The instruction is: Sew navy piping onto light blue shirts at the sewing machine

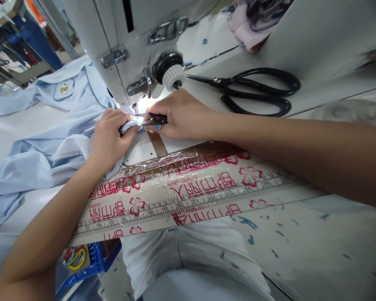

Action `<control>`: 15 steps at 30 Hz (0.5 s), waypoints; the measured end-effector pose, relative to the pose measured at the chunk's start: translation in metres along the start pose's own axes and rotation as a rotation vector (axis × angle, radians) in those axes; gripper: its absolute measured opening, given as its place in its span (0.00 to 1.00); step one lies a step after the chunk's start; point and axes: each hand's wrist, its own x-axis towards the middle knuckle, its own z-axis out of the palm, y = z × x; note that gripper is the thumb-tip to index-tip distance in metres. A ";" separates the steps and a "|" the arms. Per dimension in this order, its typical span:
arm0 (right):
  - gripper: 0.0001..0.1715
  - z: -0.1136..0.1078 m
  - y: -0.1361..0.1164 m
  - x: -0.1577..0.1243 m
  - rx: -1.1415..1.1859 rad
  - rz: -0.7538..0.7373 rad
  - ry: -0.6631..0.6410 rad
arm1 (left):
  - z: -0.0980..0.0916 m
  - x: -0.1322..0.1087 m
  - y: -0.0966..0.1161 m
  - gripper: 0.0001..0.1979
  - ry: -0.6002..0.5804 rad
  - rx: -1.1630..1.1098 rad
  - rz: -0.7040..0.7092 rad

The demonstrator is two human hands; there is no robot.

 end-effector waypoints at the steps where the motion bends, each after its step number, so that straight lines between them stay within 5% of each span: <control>1: 0.08 0.000 0.001 0.000 0.000 0.005 0.007 | 0.000 0.000 0.000 0.02 -0.001 -0.005 -0.002; 15: 0.13 -0.007 -0.002 -0.010 0.057 -0.010 0.047 | -0.001 0.000 0.000 0.04 -0.050 -0.031 0.026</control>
